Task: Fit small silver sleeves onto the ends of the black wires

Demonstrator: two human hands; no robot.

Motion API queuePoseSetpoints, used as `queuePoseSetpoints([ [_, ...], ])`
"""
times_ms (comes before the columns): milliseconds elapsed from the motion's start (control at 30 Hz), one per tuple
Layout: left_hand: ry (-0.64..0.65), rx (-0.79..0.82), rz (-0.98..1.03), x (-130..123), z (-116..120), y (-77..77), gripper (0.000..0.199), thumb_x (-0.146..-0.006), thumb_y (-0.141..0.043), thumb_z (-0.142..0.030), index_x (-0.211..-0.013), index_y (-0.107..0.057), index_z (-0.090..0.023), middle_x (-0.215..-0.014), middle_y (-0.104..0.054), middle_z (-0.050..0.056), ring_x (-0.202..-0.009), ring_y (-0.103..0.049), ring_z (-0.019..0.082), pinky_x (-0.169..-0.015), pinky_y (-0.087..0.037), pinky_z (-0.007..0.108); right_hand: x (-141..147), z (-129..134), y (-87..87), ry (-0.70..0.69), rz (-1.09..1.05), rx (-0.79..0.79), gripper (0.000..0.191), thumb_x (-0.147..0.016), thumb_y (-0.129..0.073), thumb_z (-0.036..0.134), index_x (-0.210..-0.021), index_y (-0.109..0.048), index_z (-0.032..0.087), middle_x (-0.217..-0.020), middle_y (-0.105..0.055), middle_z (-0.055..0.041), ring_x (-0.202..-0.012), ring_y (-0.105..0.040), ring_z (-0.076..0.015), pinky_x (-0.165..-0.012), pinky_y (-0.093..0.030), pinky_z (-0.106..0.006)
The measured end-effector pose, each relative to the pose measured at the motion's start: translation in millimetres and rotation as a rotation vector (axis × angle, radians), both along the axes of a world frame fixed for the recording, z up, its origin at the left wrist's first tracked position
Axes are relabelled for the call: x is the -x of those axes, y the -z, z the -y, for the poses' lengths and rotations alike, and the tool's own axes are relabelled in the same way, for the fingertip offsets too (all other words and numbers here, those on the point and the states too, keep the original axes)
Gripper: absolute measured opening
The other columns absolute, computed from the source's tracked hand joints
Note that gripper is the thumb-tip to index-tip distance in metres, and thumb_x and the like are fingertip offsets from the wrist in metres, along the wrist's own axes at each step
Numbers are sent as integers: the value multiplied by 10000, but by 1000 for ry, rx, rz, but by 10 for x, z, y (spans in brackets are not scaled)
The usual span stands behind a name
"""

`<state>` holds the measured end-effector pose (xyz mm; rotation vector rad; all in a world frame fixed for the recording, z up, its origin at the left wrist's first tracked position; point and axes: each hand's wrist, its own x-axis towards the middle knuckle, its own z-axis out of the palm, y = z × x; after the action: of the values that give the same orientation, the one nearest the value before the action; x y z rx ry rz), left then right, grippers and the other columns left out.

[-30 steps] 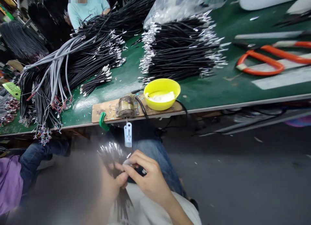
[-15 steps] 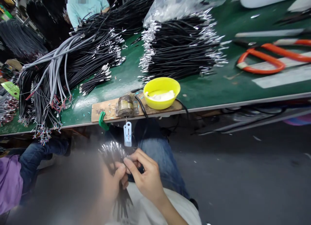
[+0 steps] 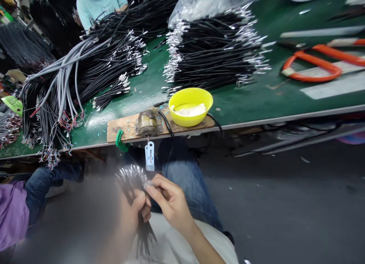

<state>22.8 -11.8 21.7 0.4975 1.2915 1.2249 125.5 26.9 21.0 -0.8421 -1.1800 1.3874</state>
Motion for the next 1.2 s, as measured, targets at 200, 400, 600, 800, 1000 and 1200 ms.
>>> queuePoseSetpoints([
  [200,47,-39,-107,38,3,-12,420,-595,-700,-518,-521,-544,-134,-358,-342,-89,-302,-288,26,-304,-260,165,11,11,50,41,30,-57,199,-808,-541,221,-612,-559,193,-562,-493,15,-494,-483,-120,-450,-397,-214],
  [400,-63,-45,-481,-47,6,-136,360,-624,-688,-440,-474,-544,-148,-349,-380,-73,-339,-321,54,-377,-308,207,60,94,6,293,247,-190,174,-775,-529,99,-628,-532,192,-562,-454,24,-498,-436,-116,-463,-367,-224],
  [600,-93,2,-265,-55,-104,-193,415,-634,-658,-525,-504,-528,-154,-347,-344,-92,-304,-276,35,-324,-230,177,51,67,40,234,185,-180,174,-754,-536,109,-600,-547,188,-545,-490,10,-499,-459,-125,-459,-380,-231],
  [800,-62,-13,-283,21,-127,-236,498,-568,-657,-610,-472,-591,-126,-330,-390,-56,-300,-310,37,-336,-235,192,-43,17,49,201,35,141,95,-703,-586,200,-612,-614,190,-562,-506,11,-444,-437,-108,-398,-352,-223],
  [1000,-51,0,-323,-4,-68,-199,410,-580,-686,-536,-504,-546,-157,-337,-401,-72,-297,-322,47,-323,-266,197,-28,-13,-50,-19,-44,111,64,-709,-629,234,-675,-625,180,-640,-520,-4,-506,-478,-115,-447,-397,-225],
  [1200,-60,16,-306,-55,-108,-186,427,-564,-713,-502,-476,-471,-162,-328,-381,-86,-287,-319,34,-318,-252,180,19,20,-64,112,-50,145,221,-757,-618,324,-599,-536,193,-580,-463,22,-488,-440,-111,-432,-360,-224],
])
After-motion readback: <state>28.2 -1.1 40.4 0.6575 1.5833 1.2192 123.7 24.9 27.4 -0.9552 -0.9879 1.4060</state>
